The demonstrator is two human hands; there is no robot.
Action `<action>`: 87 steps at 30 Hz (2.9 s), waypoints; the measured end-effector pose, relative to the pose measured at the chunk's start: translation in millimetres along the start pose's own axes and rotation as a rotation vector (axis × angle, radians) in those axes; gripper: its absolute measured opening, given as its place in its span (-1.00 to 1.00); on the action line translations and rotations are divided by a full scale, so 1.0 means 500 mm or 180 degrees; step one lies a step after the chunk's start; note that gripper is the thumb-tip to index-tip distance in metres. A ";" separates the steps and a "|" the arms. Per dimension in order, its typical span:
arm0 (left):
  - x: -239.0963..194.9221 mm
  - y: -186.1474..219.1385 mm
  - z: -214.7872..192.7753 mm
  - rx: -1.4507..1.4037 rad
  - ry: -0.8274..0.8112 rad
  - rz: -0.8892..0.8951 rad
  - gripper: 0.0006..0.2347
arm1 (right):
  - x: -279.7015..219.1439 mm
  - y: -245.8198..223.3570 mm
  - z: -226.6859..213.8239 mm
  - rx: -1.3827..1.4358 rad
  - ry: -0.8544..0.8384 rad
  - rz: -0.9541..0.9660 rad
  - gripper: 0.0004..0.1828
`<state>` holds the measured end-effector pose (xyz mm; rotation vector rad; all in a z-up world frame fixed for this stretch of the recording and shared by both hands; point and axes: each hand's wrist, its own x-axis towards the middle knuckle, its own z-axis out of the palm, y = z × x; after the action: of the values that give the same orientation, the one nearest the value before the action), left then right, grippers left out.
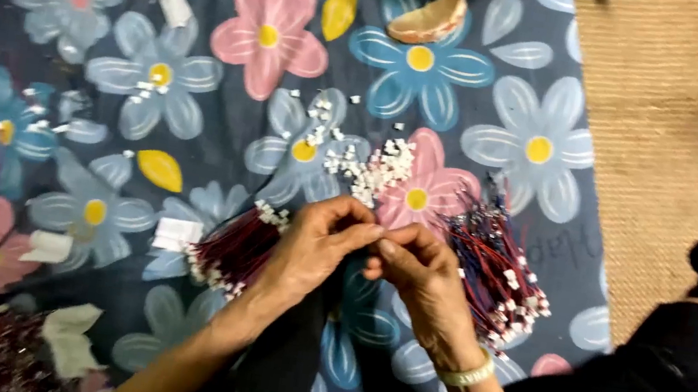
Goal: Assemble small white components onto the ends of thin wires
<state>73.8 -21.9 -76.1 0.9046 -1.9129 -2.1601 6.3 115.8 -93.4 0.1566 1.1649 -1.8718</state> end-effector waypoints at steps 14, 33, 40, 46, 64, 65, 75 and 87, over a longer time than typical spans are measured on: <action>0.021 -0.051 0.035 -0.1898 0.0175 -0.0497 -0.89 | 0.004 0.006 -0.017 0.0181 -0.0189 0.0021 -0.87; 0.020 0.070 0.005 -0.1857 0.0417 -0.0455 -0.93 | -0.011 -0.025 0.036 -0.0541 -0.0576 0.0078 -0.90; 0.045 0.032 -0.019 -0.1767 0.0641 -0.0531 -0.90 | 0.111 -0.096 0.002 -0.3632 0.0285 -0.1803 -0.92; 0.048 0.027 -0.033 -0.1793 0.0632 -0.0498 -0.89 | 0.229 -0.092 -0.037 -0.5050 0.0269 -0.2309 -0.88; 0.017 0.074 -0.008 -0.1364 0.0328 -0.0303 -0.92 | 0.101 -0.126 0.048 -0.1532 -0.0075 -0.1190 -0.80; 0.017 0.072 -0.003 -0.1318 0.0305 -0.0289 -0.92 | 0.095 -0.119 0.042 -0.0906 -0.0130 -0.0931 -0.84; 0.008 0.102 0.025 -0.0745 -0.0031 0.0012 -0.95 | 0.066 -0.106 -0.004 0.0349 -0.0574 -0.0226 -0.90; 0.024 0.090 0.051 -0.0184 -0.0218 0.0188 -0.93 | 0.068 -0.103 -0.033 0.0650 -0.0671 -0.0111 -0.88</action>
<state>38.1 -14.3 -37.8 0.7642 -1.8714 -2.2275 -57.3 115.4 -86.4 0.0505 0.8384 -1.9835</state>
